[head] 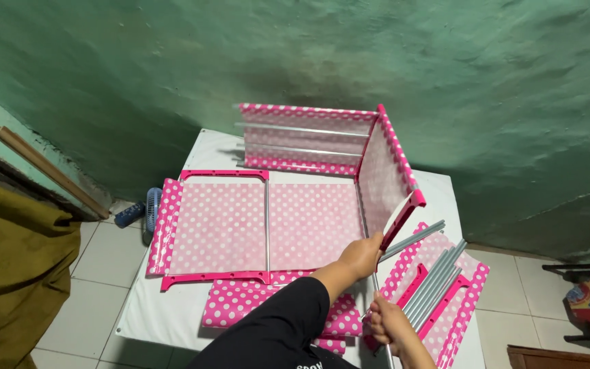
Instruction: The person assembles a pink polka-dotted fabric storage basket by inserting metal rods into the fabric sleeves and attaching pink plastic corner pieces. The person repeatedly inserts and removes rods to adjust the frame, then stacks the completed basket with other similar baskets on the table.
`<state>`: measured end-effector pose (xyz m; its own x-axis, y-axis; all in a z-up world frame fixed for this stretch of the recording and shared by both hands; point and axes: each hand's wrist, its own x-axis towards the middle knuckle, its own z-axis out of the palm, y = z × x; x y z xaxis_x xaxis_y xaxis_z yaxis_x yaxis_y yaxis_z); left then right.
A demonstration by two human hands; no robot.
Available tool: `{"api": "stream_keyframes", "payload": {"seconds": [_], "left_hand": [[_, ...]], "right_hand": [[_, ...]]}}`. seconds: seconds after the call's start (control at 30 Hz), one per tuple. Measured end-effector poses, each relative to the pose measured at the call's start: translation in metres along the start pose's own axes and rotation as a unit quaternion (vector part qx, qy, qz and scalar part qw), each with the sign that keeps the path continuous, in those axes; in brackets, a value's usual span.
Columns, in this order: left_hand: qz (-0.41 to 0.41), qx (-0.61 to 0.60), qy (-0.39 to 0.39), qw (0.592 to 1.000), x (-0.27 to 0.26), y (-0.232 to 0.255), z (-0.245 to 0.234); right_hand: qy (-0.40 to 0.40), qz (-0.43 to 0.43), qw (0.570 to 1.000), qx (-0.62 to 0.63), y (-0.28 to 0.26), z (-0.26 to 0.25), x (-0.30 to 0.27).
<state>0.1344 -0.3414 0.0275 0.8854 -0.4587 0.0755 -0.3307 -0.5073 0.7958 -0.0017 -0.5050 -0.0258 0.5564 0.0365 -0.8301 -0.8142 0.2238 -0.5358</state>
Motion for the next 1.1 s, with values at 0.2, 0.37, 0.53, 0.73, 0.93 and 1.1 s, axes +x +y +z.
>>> {"api": "stream_keyframes", "payload": {"seconds": [0.2,0.37,0.53,0.73,0.93,1.1], "left_hand": [[-0.075,0.007,0.022,0.997,-0.015,-0.041,-0.033],[-0.021,0.009,-0.015,1.000,-0.019,-0.044,-0.018],[-0.022,-0.012,0.003,1.000,-0.023,-0.034,-0.016],[-0.024,-0.041,0.029,0.998,-0.030,-0.017,-0.027],[-0.039,-0.071,0.021,0.997,-0.034,0.001,-0.049],[-0.047,-0.067,0.015,0.997,-0.037,0.001,-0.051]], "right_hand": [[-0.370,-0.053,0.892,0.254,0.006,-0.050,-0.018],[0.106,-0.239,0.953,0.152,-0.038,-0.102,-0.015],[0.267,-0.321,0.906,0.069,-0.084,-0.131,0.010],[0.450,-0.176,0.809,-0.333,-0.092,-0.126,0.050],[0.456,-0.152,0.775,-0.410,-0.078,-0.124,0.056],[0.447,-0.224,0.766,-0.404,-0.079,-0.128,0.047]]}}
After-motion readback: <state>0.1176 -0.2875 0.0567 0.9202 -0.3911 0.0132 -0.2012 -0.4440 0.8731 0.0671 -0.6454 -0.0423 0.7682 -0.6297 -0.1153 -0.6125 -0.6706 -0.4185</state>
